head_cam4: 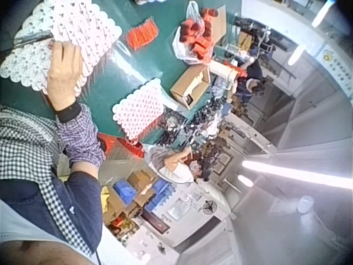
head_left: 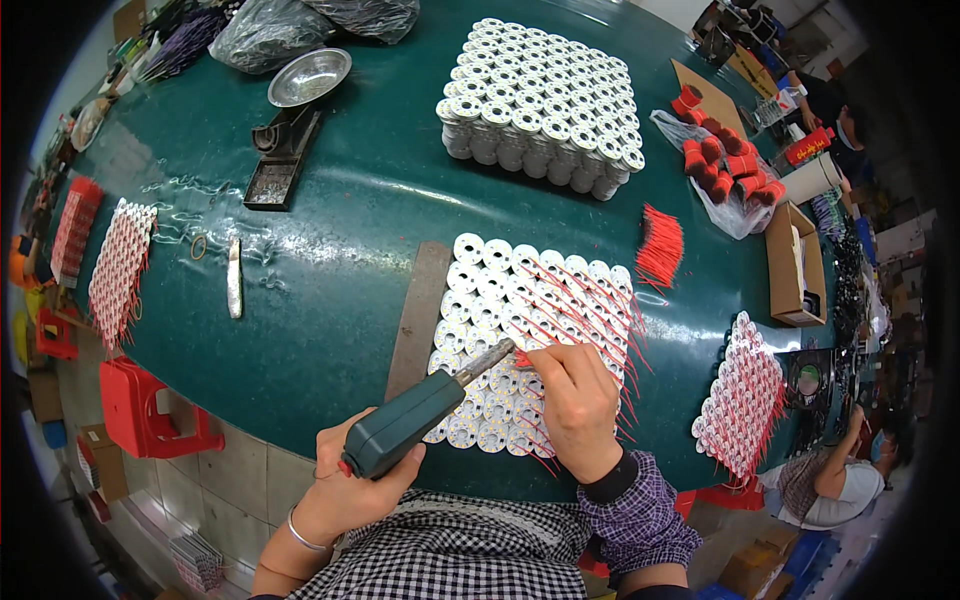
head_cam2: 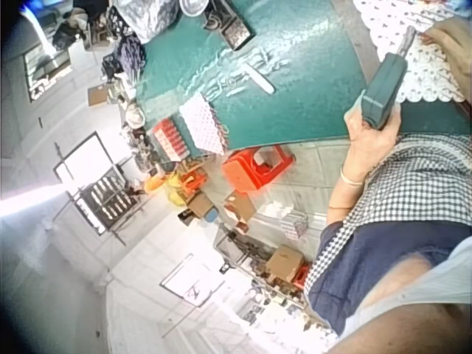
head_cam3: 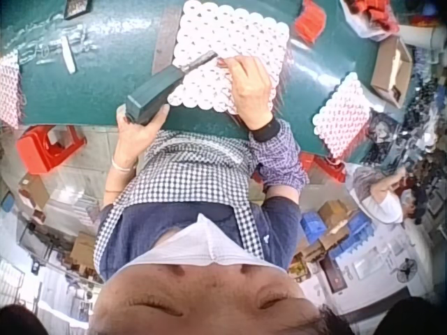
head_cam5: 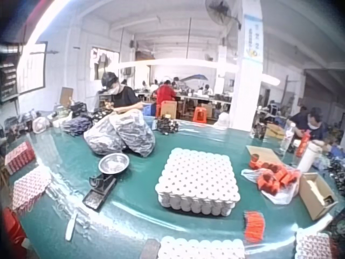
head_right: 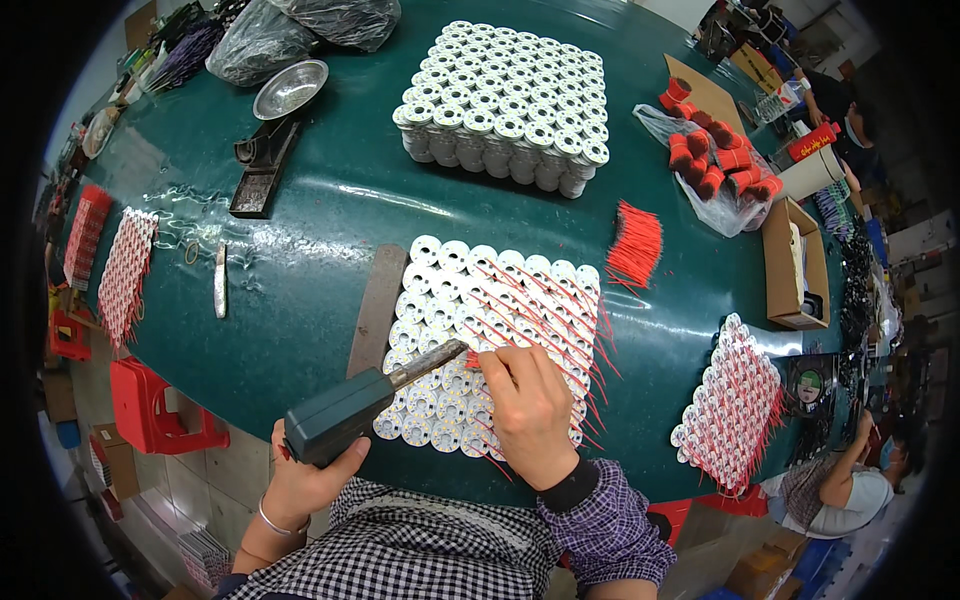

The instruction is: The person solders wires onto circular LED boards using a soldering tool. The person then moves the assembled boards aside and solders wires onto a new set of LED boards.

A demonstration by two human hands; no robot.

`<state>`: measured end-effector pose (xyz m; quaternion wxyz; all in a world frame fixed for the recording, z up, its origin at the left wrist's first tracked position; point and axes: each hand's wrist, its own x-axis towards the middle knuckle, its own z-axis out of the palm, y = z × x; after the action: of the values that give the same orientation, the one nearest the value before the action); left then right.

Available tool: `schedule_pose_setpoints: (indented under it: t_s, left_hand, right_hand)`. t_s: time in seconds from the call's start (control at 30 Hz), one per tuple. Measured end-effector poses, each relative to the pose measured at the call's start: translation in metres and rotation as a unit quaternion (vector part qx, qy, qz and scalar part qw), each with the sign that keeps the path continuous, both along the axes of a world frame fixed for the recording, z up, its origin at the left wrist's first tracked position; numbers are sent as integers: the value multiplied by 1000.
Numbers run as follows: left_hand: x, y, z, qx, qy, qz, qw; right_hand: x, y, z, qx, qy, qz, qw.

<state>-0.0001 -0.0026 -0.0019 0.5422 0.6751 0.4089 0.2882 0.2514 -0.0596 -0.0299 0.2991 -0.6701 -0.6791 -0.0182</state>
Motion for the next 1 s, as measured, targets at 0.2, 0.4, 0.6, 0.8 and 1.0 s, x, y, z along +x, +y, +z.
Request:
schedule_pose_setpoints:
  t_s: [0.2,0.4,0.6,0.8,1.0]
  left_hand:
    - [1,0,2,64,-8,14,998]
    - [-5,-4,5,59,7,20,998]
    - [-6,-4,-4,159,4,32,987]
    - [-10,-4,3,12,-20,38,999]
    - [-7,-3,-1,31,-39,34,998]
  right_hand:
    - [-1,0,1,-2,-4,-1,1000]
    - [-1,-1,2,-4,-14,-6,1000]
    - [-5,-2,11,44,-56,-2,997]
    - [-6,-2,4,2,-10,24,1000]
    - [-7,-2,1,-1,-9,27,1000]
